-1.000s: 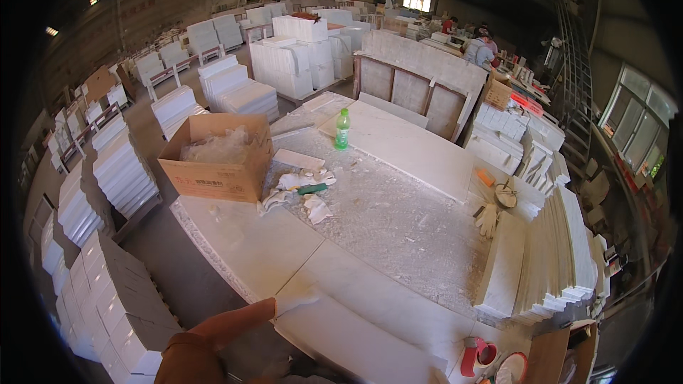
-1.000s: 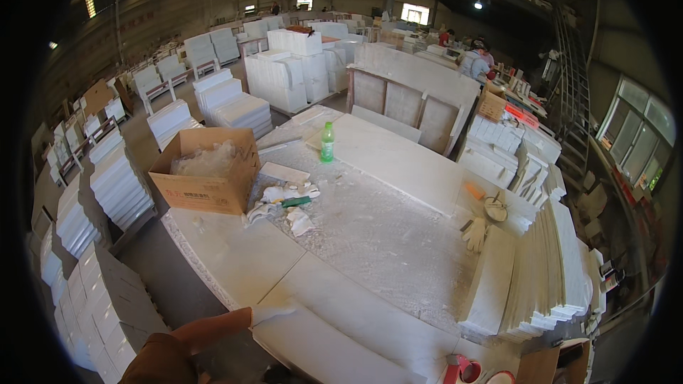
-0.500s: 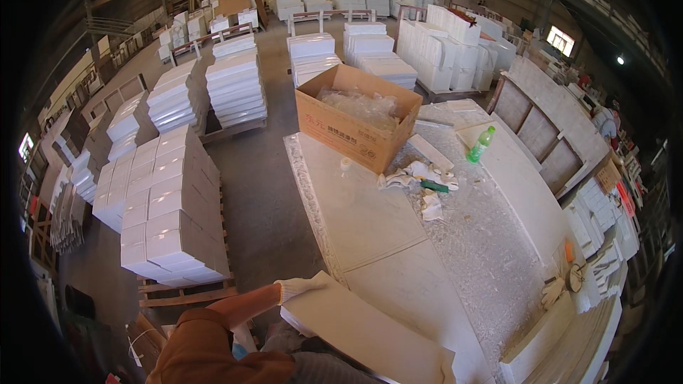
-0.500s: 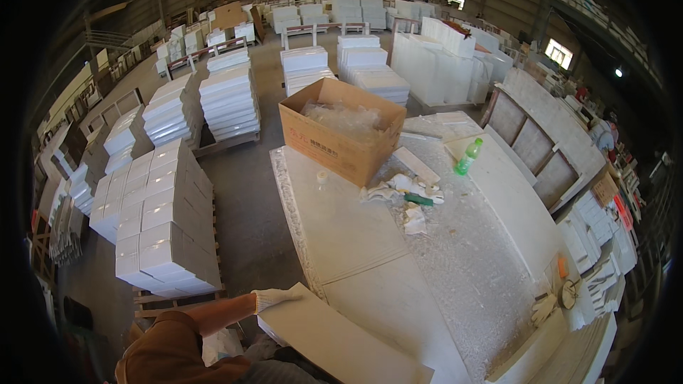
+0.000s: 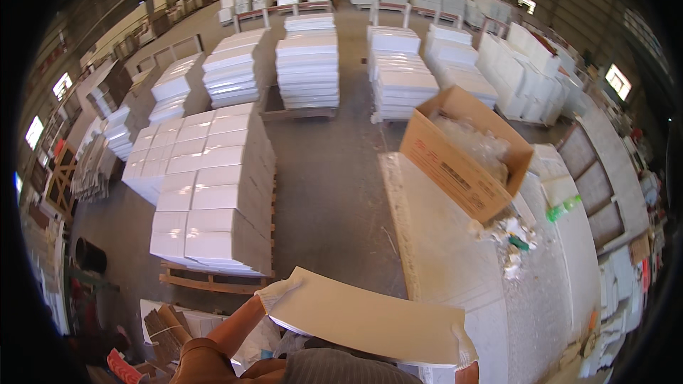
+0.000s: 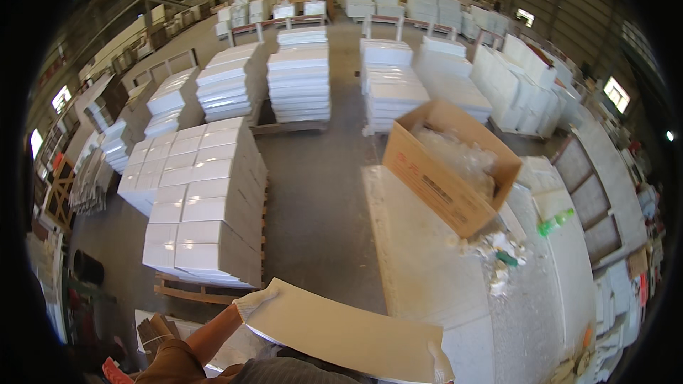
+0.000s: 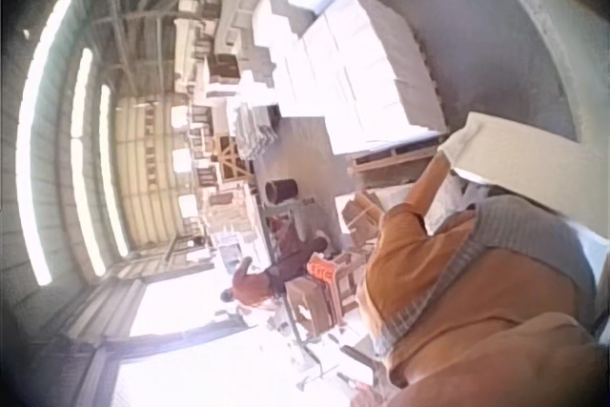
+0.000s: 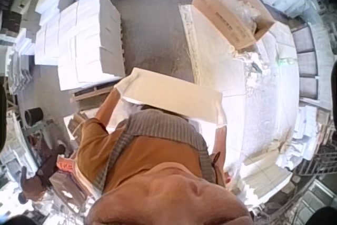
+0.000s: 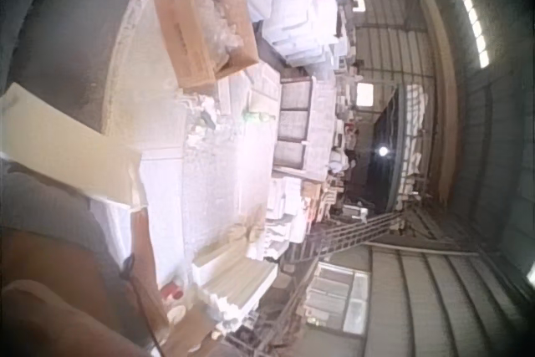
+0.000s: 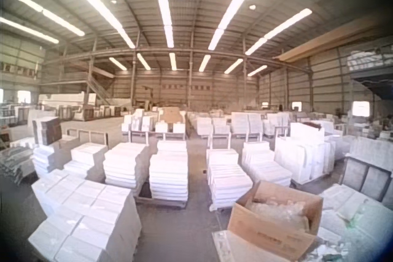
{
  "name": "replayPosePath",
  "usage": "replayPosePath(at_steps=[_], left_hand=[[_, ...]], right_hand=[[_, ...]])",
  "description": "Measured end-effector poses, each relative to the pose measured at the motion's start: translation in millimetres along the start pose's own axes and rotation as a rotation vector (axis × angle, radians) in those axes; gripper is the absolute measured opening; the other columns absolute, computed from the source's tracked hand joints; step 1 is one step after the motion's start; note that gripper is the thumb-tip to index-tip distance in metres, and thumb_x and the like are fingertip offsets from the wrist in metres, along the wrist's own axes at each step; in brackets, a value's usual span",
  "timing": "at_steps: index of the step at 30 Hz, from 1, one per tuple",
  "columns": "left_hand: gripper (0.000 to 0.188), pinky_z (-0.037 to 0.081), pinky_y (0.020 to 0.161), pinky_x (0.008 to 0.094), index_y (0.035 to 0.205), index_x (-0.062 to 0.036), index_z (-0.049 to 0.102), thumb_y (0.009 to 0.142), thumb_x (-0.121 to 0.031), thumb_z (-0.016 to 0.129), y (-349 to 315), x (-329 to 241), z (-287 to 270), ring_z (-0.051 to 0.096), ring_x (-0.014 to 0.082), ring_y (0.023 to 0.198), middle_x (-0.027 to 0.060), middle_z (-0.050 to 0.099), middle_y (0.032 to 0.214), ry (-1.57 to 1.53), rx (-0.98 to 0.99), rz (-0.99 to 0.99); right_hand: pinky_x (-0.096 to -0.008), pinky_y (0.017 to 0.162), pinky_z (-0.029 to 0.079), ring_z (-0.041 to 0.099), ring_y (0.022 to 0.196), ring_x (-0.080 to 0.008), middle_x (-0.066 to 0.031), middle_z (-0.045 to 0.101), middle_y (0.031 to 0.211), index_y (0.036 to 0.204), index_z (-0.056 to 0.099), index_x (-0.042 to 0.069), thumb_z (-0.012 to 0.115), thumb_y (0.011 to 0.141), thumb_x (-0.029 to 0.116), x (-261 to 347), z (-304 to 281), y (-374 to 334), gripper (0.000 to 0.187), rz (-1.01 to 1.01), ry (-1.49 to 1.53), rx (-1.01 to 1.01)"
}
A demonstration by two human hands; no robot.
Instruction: The person wraps rectangular white panels in plastic film, places them into cardboard boxes, and seals the boxes with a tape dispenser. The person repeats this process for multiple panels in a warehouse setting.
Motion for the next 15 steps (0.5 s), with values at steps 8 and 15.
replayPosePath(at_steps=[8, 15], left_hand=[[0.046, 0.056, 0.087, 0.0341, 0.125, -0.0001, 0.06, 0.1, -0.038, 0.058, -63.6, -103.0, -107.3, 0.069, 0.0197, 0.098, 0.0111, 0.069, 0.113, -0.147, -0.182, 0.172], [0.055, 0.056, 0.09, 0.0373, 0.134, 0.0005, 0.053, 0.099, -0.042, 0.059, -83.1, -121.1, -148.7, 0.066, 0.0245, 0.105, 0.0138, 0.064, 0.124, -0.24, -0.404, 0.249]], right_hand=[[-0.0368, 0.094, 0.052, 0.062, 0.114, -0.0242, -0.0119, 0.063, 0.128, 0.136, 0.053, 0.002, 0.062, 0.096, 0.028, 20.2, 199.5, 107.2, 0.049, 0.148, -0.235, 0.157], [-0.0358, 0.094, 0.052, 0.063, 0.112, -0.023, -0.0114, 0.064, 0.127, 0.135, 0.054, 0.002, 0.062, 0.096, 0.029, 30.5, 315.3, 193.5, 0.048, 0.245, -0.43, 0.241]])
Point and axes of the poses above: each hand's wrist, its own y-axis towards the middle knuckle, its own z-axis out of the palm, x = y × z, the point moved 5 cm from there along y, towards the middle knuckle
